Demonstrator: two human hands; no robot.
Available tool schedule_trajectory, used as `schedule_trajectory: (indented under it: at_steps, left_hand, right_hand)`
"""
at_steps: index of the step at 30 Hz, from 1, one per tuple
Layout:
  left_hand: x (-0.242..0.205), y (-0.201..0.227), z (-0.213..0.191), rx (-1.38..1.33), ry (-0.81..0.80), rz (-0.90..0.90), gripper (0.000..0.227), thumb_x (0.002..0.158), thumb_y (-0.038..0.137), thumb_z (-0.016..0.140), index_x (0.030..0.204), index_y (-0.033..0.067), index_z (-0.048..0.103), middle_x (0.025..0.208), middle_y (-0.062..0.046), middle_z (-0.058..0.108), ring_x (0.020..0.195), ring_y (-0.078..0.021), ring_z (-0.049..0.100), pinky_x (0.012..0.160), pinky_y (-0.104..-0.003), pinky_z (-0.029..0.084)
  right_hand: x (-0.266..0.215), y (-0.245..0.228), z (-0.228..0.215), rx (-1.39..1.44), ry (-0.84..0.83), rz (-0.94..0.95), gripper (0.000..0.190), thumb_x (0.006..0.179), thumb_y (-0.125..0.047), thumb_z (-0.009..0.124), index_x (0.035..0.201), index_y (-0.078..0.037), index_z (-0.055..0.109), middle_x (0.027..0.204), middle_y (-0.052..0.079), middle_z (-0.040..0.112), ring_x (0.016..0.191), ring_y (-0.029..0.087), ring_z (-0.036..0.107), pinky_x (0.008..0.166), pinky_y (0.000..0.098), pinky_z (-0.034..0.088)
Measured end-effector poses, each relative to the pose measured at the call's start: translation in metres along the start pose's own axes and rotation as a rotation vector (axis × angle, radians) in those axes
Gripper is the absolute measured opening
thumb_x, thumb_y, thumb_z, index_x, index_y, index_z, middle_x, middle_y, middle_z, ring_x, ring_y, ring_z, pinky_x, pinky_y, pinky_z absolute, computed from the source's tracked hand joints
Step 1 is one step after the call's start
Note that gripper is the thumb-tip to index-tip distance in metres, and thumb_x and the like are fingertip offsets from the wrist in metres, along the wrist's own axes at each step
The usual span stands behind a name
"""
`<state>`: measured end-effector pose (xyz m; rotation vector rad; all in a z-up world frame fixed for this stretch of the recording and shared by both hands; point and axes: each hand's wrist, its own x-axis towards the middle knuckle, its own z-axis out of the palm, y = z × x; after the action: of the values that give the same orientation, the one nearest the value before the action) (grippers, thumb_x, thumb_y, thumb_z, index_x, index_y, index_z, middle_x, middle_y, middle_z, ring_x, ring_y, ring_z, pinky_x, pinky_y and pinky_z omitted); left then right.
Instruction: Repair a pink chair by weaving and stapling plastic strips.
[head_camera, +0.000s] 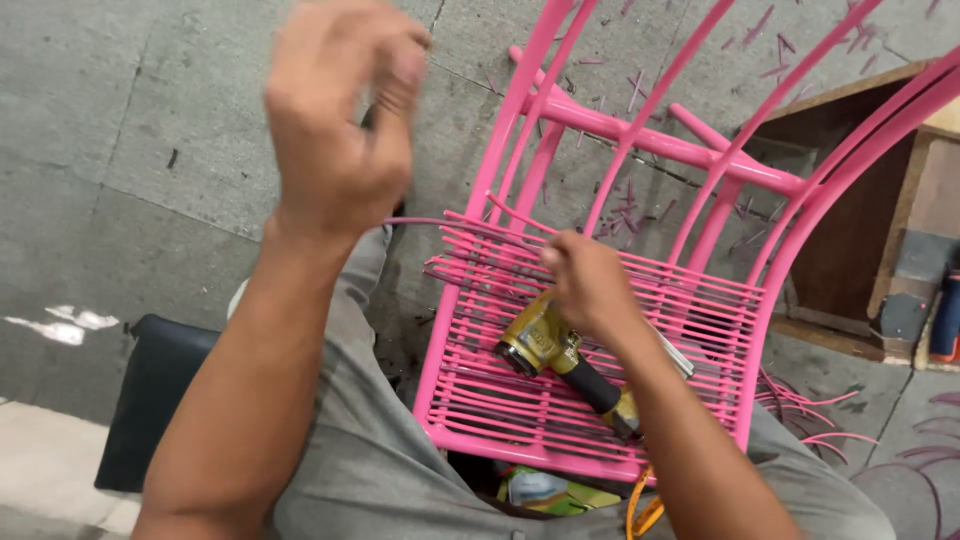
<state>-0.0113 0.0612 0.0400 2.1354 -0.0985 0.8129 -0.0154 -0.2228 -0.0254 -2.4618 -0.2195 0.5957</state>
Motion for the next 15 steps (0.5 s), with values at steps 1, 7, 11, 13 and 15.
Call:
schedule_trajectory:
  at_steps: [1,7,11,13,15]
  left_hand:
    - [-0.001,0.002,0.0,-0.019,-0.081,0.036,0.018,0.111,0.02,0.059,0.106,0.0065,0.07,0.111,-0.009,0.069,0.109,-0.0302,0.063,0.097,-0.044,0.046]
    - [-0.03,-0.008,0.083,0.39,-0.753,0.207,0.021,0.085,0.03,0.069,0.081,0.0117,0.078,0.087,-0.013,0.075,0.089,-0.0314,0.072,0.085,-0.051,0.048]
    - [-0.05,-0.032,0.114,0.483,-0.912,0.129,0.019,0.086,0.026,0.067,0.082,0.0113,0.079,0.082,-0.015,0.074,0.083,-0.0341,0.074,0.084,-0.051,0.049]
    - [-0.058,-0.039,0.12,0.47,-0.901,0.116,0.017,0.086,0.021,0.065,0.084,0.0102,0.078,0.083,-0.016,0.074,0.081,-0.0358,0.074,0.077,-0.05,0.053]
    - [-0.061,-0.038,0.114,0.436,-0.836,0.173,0.016,0.083,0.02,0.065,0.081,0.0097,0.078,0.084,-0.015,0.074,0.083,-0.0353,0.075,0.076,-0.05,0.054]
  right_hand:
    - [0.003,-0.012,0.009,-0.199,-0.047,0.051,0.021,0.098,-0.023,0.06,0.103,-0.005,0.07,0.095,0.023,0.071,0.09,0.041,0.068,0.08,0.0518,0.051]
    - [0.028,-0.008,0.049,-0.302,0.122,0.03,0.017,0.097,-0.019,0.059,0.095,-0.004,0.068,0.098,0.022,0.07,0.095,0.045,0.066,0.079,0.0581,0.048]
    - [0.022,-0.009,0.062,-0.291,0.251,0.013,0.017,0.097,-0.02,0.06,0.095,-0.004,0.066,0.094,0.022,0.069,0.089,0.046,0.066,0.075,0.0584,0.048]
    - [0.018,-0.012,0.064,-0.275,0.353,-0.015,0.023,0.102,-0.026,0.061,0.095,-0.004,0.065,0.092,0.02,0.069,0.086,0.045,0.066,0.074,0.0579,0.048]
    - [0.021,-0.008,0.066,-0.255,0.37,-0.025,0.02,0.102,-0.024,0.06,0.096,-0.005,0.065,0.092,0.019,0.069,0.086,0.044,0.066,0.074,0.0574,0.048]
